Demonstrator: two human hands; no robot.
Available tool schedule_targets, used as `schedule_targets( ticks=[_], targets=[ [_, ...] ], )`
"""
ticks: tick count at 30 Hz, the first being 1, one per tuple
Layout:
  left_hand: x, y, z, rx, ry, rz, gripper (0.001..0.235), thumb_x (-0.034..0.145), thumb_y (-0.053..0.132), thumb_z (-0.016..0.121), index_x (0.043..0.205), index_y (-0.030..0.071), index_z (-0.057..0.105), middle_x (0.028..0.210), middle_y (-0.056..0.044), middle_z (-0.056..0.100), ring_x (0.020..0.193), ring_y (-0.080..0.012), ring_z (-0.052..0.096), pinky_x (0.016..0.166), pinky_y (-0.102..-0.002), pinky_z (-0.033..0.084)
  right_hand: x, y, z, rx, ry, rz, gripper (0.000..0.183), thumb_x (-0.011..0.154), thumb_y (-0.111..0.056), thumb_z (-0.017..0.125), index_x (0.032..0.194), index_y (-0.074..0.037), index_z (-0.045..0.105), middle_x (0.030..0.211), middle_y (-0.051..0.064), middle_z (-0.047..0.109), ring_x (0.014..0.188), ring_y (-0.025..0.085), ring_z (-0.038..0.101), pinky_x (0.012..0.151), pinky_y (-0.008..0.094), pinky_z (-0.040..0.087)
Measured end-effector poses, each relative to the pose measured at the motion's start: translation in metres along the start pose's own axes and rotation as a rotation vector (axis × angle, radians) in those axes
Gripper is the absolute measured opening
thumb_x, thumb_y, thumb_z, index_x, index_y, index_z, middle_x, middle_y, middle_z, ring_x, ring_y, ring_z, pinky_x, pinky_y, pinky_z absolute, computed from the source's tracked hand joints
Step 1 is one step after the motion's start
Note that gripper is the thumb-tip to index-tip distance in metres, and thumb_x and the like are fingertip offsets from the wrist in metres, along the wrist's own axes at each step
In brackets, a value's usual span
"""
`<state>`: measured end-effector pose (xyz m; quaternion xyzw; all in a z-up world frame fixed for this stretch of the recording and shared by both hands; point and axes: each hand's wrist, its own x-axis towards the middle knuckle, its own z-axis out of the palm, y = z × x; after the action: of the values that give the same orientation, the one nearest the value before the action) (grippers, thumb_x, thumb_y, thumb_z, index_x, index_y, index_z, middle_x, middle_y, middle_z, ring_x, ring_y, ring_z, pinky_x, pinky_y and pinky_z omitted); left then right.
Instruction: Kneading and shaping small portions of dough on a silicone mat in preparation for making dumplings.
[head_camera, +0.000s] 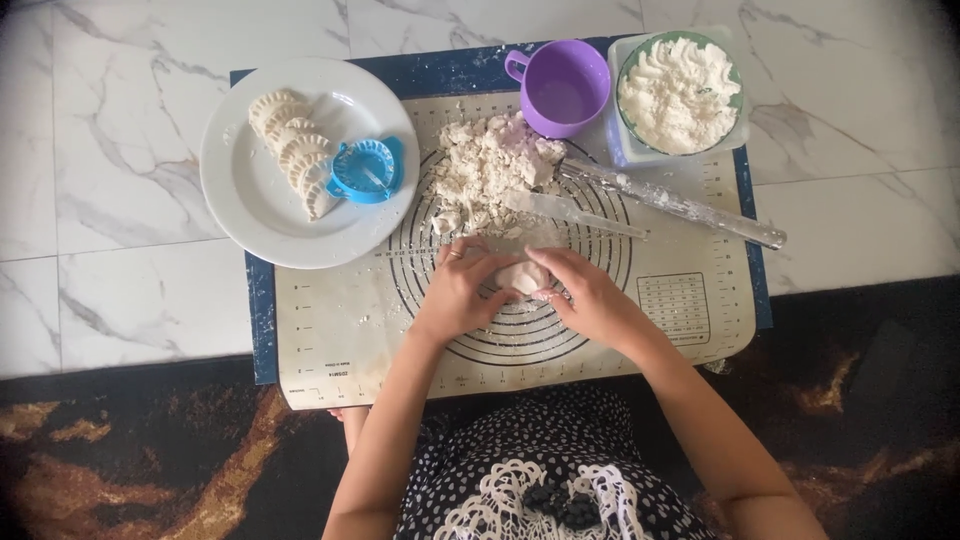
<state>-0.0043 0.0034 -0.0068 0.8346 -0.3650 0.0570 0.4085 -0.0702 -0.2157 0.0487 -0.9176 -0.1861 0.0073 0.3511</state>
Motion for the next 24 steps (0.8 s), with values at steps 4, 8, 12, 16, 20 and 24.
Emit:
schedule_targets(
  ticks=[4, 8, 12, 16, 20, 24],
  targets=[
    [0.0, -0.001, 0.004, 0.052, -0.011, 0.049, 0.043, 0.081, 0.044, 0.081, 0.112, 0.014, 0.076, 0.08, -0.006, 0.072, 0.106, -0.0291, 0.063, 0.09, -0.042, 0.044, 0.003, -0.003, -0.001, -0.083, -0.033, -0.025, 0.048, 0.083, 0.013, 0.062, 0.129, 0.001, 0.058, 0.123, 0.023, 0.064, 0.116, 0.037, 0.064, 0.092, 0.044, 0.061],
    [-0.003, -0.004, 0.009, 0.153, -0.002, 0.126, 0.037, 0.082, 0.028, 0.081, 0.115, 0.013, 0.075, 0.082, -0.004, 0.073, 0.104, -0.0234, 0.063, 0.088, -0.037, 0.044, 0.005, 0.001, 0.009, -0.209, 0.015, -0.055, 0.038, 0.089, 0.003, 0.063, 0.126, -0.001, 0.059, 0.116, 0.017, 0.065, 0.11, 0.031, 0.067, 0.09, 0.037, 0.061],
    [0.001, 0.0, 0.008, 0.201, 0.012, 0.15, 0.035, 0.083, 0.025, 0.081, 0.114, 0.01, 0.075, 0.08, -0.006, 0.072, 0.101, -0.0229, 0.064, 0.086, -0.036, 0.044, 0.006, 0.003, 0.019, -0.283, 0.01, -0.013, 0.034, 0.091, -0.002, 0.063, 0.126, -0.002, 0.06, 0.113, 0.016, 0.063, 0.106, 0.028, 0.066, 0.089, 0.034, 0.061],
    [0.003, -0.002, 0.011, 0.209, 0.023, 0.147, 0.033, 0.082, 0.022, 0.08, 0.111, 0.01, 0.074, 0.078, -0.005, 0.07, 0.1, -0.023, 0.064, 0.084, -0.036, 0.044, 0.011, 0.001, 0.019, -0.274, 0.015, -0.008, 0.034, 0.091, 0.0, 0.061, 0.125, -0.001, 0.059, 0.112, 0.017, 0.063, 0.105, 0.028, 0.066, 0.088, 0.034, 0.061],
    [0.006, -0.002, 0.012, 0.191, 0.078, 0.156, 0.024, 0.077, 0.016, 0.078, 0.1, 0.01, 0.074, 0.074, -0.005, 0.067, 0.094, -0.024, 0.065, 0.082, -0.037, 0.044, 0.014, -0.001, 0.019, -0.268, 0.047, -0.014, 0.034, 0.087, 0.006, 0.059, 0.12, 0.0, 0.061, 0.107, 0.016, 0.064, 0.1, 0.029, 0.068, 0.084, 0.036, 0.061],
    [0.007, -0.003, 0.015, 0.173, 0.11, 0.145, 0.019, 0.075, 0.013, 0.078, 0.093, 0.012, 0.073, 0.071, -0.004, 0.066, 0.09, -0.0236, 0.066, 0.079, -0.037, 0.043, 0.017, -0.007, 0.016, -0.235, 0.062, 0.013, 0.032, 0.087, 0.009, 0.055, 0.117, -0.002, 0.063, 0.102, 0.015, 0.065, 0.096, 0.028, 0.068, 0.081, 0.034, 0.061]
  ],
)
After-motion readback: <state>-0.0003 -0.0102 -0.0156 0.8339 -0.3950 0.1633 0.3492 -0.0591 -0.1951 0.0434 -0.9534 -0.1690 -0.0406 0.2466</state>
